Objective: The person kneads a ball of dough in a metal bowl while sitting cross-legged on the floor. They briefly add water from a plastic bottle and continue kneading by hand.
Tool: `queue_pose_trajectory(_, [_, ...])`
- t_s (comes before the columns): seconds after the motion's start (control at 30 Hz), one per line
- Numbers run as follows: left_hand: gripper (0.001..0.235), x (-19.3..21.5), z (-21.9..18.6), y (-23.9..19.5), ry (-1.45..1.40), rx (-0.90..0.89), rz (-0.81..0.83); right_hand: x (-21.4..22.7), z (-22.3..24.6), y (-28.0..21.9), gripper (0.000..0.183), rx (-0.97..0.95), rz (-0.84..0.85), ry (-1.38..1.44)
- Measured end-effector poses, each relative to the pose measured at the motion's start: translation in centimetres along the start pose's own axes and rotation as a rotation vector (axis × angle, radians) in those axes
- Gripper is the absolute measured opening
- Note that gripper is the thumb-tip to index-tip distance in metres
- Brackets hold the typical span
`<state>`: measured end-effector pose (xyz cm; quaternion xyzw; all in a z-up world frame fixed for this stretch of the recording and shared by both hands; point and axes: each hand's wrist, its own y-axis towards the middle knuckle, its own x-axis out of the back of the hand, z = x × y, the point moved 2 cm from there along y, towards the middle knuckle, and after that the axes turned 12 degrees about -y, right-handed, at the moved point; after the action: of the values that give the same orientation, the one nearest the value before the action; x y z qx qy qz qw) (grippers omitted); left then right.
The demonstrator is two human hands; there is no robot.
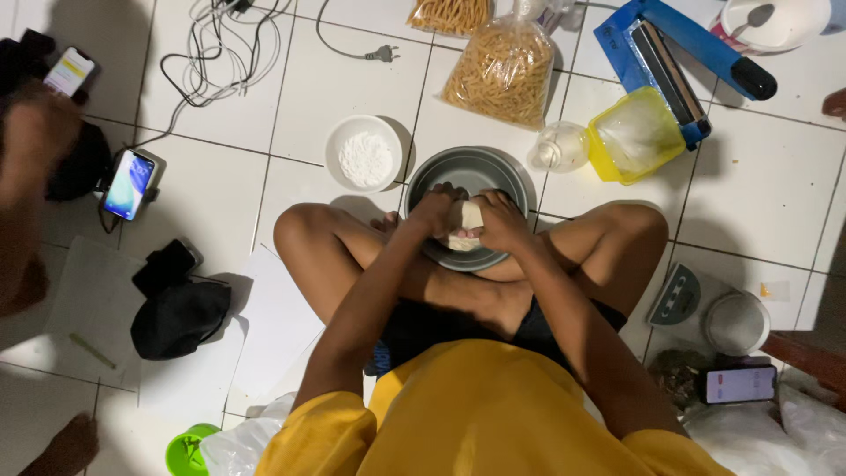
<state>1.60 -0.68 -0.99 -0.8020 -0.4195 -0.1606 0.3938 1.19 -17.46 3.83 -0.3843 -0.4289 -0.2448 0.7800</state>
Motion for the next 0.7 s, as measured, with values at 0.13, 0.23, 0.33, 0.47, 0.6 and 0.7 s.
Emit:
queue_pose_trajectory(0.13, [0.080, -0.7, -1.3, -1.9, -0.074, 0.157, -0.058, -3.3, -0.8, 1.0, 0.071, -0.032, -0.076, -0.036])
queue_pose_trajectory(0.23, [0.078, 0.5, -4.9, -4.7, 0.033, 0.201, -0.060, -3.0, -0.7, 0.2, 0.086, -0.132, -0.078, -0.072])
queue_pose_trajectory(0.33, [0.081, -0.5, -4.2, -5.0, 0.132, 0.185, -0.108, -2.6, -0.1, -0.8, 0.073, -0.161, -0.046, -0.070])
queue_pose_trajectory(0.47, [0.077, -1.3, -4.2, -5.4, 0.166, 0.110, -0.112, -2.7, 0.2, -2.2, 0.068, -0.123, -0.082, -0.045])
queue_pose_trajectory(0.6, [0.083, -2.0, -3.3, -4.9, 0.153, 0.044, -0.091, -2.8, 0.6, -2.6, 0.060, -0.056, -0.178, 0.009])
queue_pose_trajectory(0.7, [0.070, -1.6, -2.9, -5.1, 0.053, 0.002, -0.075, -1.8, 0.8, -2.2, 0.078, -0.067, -0.172, -0.003])
